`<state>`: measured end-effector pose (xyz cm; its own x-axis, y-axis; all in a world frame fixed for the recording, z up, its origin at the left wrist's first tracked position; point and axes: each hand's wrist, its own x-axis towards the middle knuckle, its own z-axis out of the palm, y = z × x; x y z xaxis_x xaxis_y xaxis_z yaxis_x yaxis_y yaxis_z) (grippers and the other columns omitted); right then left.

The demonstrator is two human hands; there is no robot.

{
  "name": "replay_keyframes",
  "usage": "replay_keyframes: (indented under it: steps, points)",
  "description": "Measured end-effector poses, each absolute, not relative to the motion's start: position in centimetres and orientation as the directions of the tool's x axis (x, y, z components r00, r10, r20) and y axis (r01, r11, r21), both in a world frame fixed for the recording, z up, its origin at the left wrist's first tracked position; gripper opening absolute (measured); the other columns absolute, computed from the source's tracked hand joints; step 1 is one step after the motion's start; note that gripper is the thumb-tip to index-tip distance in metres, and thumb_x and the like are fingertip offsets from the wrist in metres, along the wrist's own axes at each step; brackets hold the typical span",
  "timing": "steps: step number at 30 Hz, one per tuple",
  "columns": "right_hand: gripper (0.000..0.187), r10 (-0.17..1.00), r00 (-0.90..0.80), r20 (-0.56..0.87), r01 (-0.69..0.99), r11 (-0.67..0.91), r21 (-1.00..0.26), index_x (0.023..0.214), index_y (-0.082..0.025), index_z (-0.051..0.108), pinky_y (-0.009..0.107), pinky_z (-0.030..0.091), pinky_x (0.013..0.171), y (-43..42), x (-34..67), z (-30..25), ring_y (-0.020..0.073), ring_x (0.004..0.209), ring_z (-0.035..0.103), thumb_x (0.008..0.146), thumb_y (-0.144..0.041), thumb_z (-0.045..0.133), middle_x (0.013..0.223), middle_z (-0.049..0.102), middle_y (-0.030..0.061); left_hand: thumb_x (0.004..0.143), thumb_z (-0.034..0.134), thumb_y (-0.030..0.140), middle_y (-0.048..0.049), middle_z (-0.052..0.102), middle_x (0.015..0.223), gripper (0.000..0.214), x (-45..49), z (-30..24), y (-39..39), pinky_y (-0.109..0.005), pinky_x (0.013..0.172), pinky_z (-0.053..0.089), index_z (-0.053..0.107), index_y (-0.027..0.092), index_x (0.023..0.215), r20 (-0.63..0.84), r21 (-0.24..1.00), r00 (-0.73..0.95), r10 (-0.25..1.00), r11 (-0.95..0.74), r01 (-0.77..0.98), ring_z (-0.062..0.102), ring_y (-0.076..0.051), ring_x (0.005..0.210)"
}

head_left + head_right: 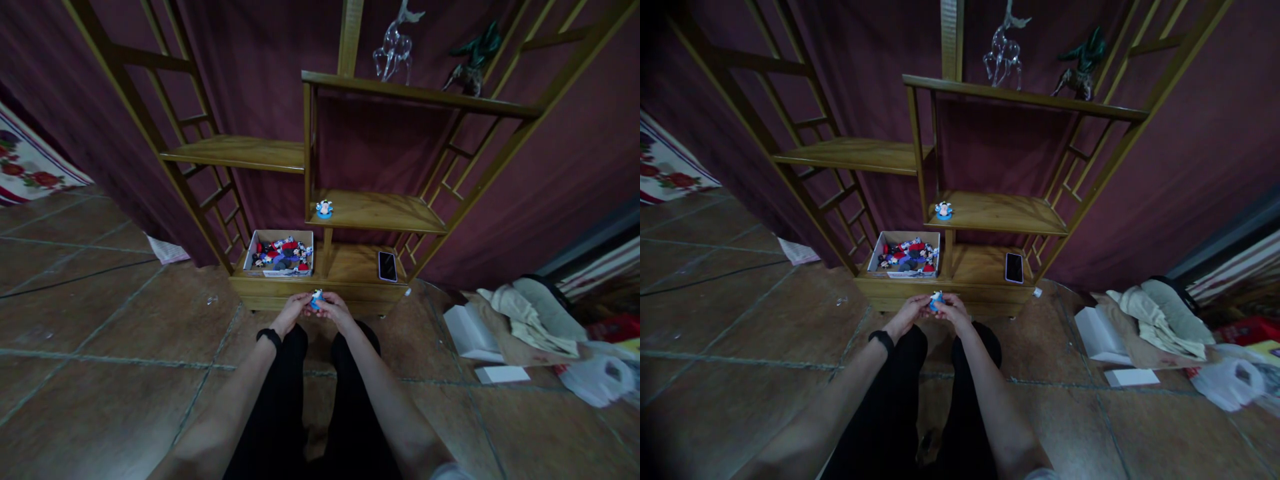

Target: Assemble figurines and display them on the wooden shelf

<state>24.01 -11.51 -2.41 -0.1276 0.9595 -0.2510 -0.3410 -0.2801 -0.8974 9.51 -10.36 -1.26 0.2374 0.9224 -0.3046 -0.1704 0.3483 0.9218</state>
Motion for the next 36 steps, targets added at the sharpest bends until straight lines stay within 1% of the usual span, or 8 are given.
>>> replay_keyframes:
  steps: [3, 8, 15, 21, 26, 30, 34, 36]
  points:
    - [0.043, 0.96, -0.125, -0.251, -0.333, -0.279, -0.901, 0.088, -0.018, 0.058, 0.025, 0.051, 0.056, -11.5, 24.1, -2.3, 0.0101, 0.054, 0.058, 0.053, -0.035, 0.076, 0.069, 0.062, -0.0016, 0.067, 0.066, 0.04, -0.0074, 0.065, 0.066, 0.034, 9.4, -1.1, -10.4, -0.021, 0.051, 0.04, 0.064, 0.011, 0.083, -0.313, 0.912, 0.276, 0.909, 0.369, -0.181, 0.06, -0.014, 0.059]
    - [0.043, 0.959, -0.139, -0.246, -0.356, -0.28, -0.891, 0.091, -0.019, 0.059, 0.028, 0.052, 0.061, -11.5, 24.1, -2.0, 0.0116, 0.059, 0.06, 0.054, -0.032, 0.076, 0.078, 0.064, 0.0008, 0.068, 0.066, 0.039, -0.0068, 0.065, 0.07, 0.032, 9.2, -1.4, -10.3, -0.02, 0.054, 0.04, 0.064, 0.012, 0.086, -0.3, 0.905, 0.311, 0.902, 0.372, -0.206, 0.06, -0.012, 0.061]
    - [0.028, 0.947, -0.116, -0.3, -0.378, -0.321, -0.868, 0.084, -0.018, 0.062, 0.03, 0.052, 0.059, -11.2, 24.2, -2.3, 0.0115, 0.053, 0.057, 0.057, -0.026, 0.068, 0.063, 0.063, -0.0006, 0.067, 0.067, 0.034, -0.0064, 0.064, 0.068, 0.026, 9.3, -1.8, -10.1, -0.021, 0.054, 0.04, 0.064, 0.011, 0.08, -0.316, 0.897, 0.257, 0.913, 0.376, -0.234, 0.058, -0.012, 0.058]
    - [0.024, 0.944, -0.081, -0.321, -0.336, -0.329, -0.883, 0.08, -0.02, 0.061, 0.027, 0.051, 0.056, -11.1, 24.3, -2.5, 0.0105, 0.049, 0.055, 0.056, -0.023, 0.063, 0.057, 0.061, -0.0032, 0.067, 0.066, 0.028, -0.0063, 0.065, 0.069, 0.023, 9.4, -1.7, -10.1, -0.021, 0.053, 0.04, 0.065, 0.013, 0.084, -0.331, 0.893, 0.27, 0.904, 0.392, -0.219, 0.057, -0.011, 0.056]
    - [0.027, 0.954, -0.015, -0.301, -0.33, -0.289, -0.899, 0.082, -0.021, 0.06, 0.026, 0.051, 0.055, -11.0, 24.3, -2.9, 0.0098, 0.049, 0.054, 0.055, -0.025, 0.064, 0.056, 0.059, -0.0054, 0.067, 0.068, 0.03, -0.0055, 0.066, 0.071, 0.03, 9.4, -1.4, -10.3, -0.021, 0.054, 0.042, 0.064, 0.014, 0.091, -0.322, 0.899, 0.274, 0.906, 0.383, -0.211, 0.059, -0.011, 0.058]
    - [0.03, 0.959, -0.004, -0.282, -0.341, -0.267, -0.902, 0.082, -0.021, 0.058, 0.027, 0.051, 0.056, -10.9, 24.3, -3.3, 0.0098, 0.049, 0.055, 0.055, -0.029, 0.068, 0.06, 0.06, -0.0056, 0.067, 0.069, 0.032, -0.0061, 0.067, 0.078, 0.038, 9.3, -1.2, -10.3, -0.021, 0.057, 0.044, 0.062, 0.016, 0.101, -0.31, 0.906, 0.291, 0.905, 0.374, -0.197, 0.06, -0.012, 0.061]
    - [0.027, 0.962, -0.023, -0.273, -0.347, -0.264, -0.9, 0.077, -0.019, 0.058, 0.027, 0.051, 0.059, -10.9, 24.3, -3.5, 0.0098, 0.051, 0.057, 0.056, -0.033, 0.069, 0.064, 0.062, -0.0034, 0.069, 0.068, 0.033, -0.0079, 0.068, 0.084, 0.041, 9.3, -1.3, -10.3, -0.022, 0.059, 0.046, 0.061, 0.017, 0.106, -0.309, 0.902, 0.319, 0.896, 0.382, -0.199, 0.062, -0.012, 0.063]
    - [0.028, 0.961, -0.035, -0.274, -0.351, -0.268, -0.897, 0.078, -0.018, 0.06, 0.028, 0.051, 0.061, -10.9, 24.3, -3.5, 0.0108, 0.053, 0.058, 0.057, -0.035, 0.069, 0.064, 0.063, -0.0016, 0.069, 0.068, 0.033, -0.0088, 0.068, 0.086, 0.041, 9.2, -1.3, -10.3, -0.022, 0.061, 0.047, 0.061, 0.016, 0.106, -0.309, 0.899, 0.328, 0.893, 0.387, -0.207, 0.062, -0.012, 0.065]
